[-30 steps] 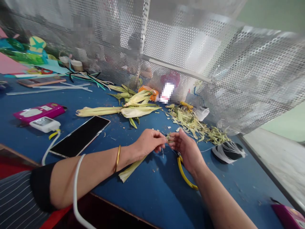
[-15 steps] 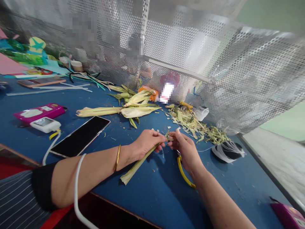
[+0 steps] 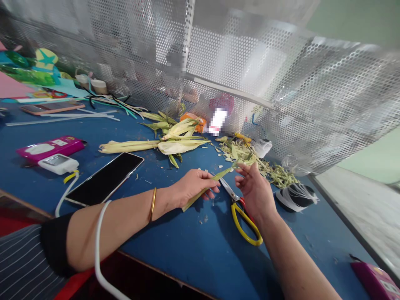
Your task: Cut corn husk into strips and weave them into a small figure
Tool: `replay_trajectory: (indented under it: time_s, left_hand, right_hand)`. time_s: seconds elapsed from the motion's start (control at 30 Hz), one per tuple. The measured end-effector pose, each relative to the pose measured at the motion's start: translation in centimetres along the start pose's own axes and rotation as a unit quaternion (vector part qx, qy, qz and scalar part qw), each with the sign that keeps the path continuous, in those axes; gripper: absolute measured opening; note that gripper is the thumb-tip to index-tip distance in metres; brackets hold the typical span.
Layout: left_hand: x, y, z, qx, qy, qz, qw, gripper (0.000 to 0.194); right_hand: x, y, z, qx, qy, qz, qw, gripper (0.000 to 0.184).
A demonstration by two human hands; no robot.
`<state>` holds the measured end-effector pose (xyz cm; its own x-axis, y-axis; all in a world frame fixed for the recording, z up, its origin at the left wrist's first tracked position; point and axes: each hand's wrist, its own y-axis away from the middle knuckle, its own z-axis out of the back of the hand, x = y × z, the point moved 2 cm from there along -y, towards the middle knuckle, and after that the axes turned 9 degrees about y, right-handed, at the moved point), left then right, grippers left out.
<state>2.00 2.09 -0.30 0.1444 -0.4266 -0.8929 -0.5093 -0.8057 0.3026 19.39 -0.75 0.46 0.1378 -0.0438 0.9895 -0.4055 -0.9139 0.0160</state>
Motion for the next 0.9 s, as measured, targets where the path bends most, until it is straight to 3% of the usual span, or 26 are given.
replay_trajectory:
  time_s: [0.07, 0.2, 0.3, 0.37, 0.47, 0.6, 0.73, 0.8, 0.9]
  left_hand:
    - [0.1, 0.1, -0.1, 0.000, 0.047, 0.018, 0.999, 0.015]
    - [0.7, 0.2, -0.2, 0.035, 0.072, 0.057, 0.995, 0.016]
    - [1.0, 0.2, -0.4, 0.085, 0.047, 0.059, 0.994, 0.028]
    - [0.7, 0.0, -0.2, 0.064, 0.018, 0.000, 0.998, 0.035]
    - [0.0, -0.2, 0.3, 0.007, -0.060, -0.149, 0.987, 0.032]
    - [-0.1, -0.5, 0.4, 0.072, -0.180, -0.230, 0.954, 0.051]
    - [0.4, -0.8, 0.4, 0.106, -0.178, -0.209, 0.956, 0.050]
    - [0.6, -0.9, 0.3, 0.108, -0.141, -0.168, 0.970, 0.042]
    - [0.8, -0.8, 0.5, 0.096, -0.094, -0.075, 0.988, 0.022]
  right_hand:
    - [-0.2, 0.3, -0.4, 0.035, 0.020, -0.010, 0.999, 0.046]
    - [-0.7, 1.3, -1.5, 0.130, 0.088, 0.009, 0.988, 0.029]
    - [-0.8, 1.6, -1.7, 0.139, 0.077, 0.002, 0.987, 0.030]
    - [-0.9, 1.5, -1.5, 0.134, 0.042, -0.040, 0.989, 0.029]
    - [-1.1, 1.3, -1.4, 0.147, 0.009, -0.121, 0.982, 0.028]
    - [-1.4, 1.8, -1.7, 0.188, 0.010, -0.175, 0.966, 0.024]
    - [-1.3, 2.4, -2.1, 0.227, 0.052, -0.184, 0.955, 0.025]
    - [-1.2, 2.4, -2.1, 0.235, 0.076, -0.173, 0.954, 0.030]
    - [-0.9, 2.0, -1.9, 0.192, 0.106, -0.122, 0.968, 0.033]
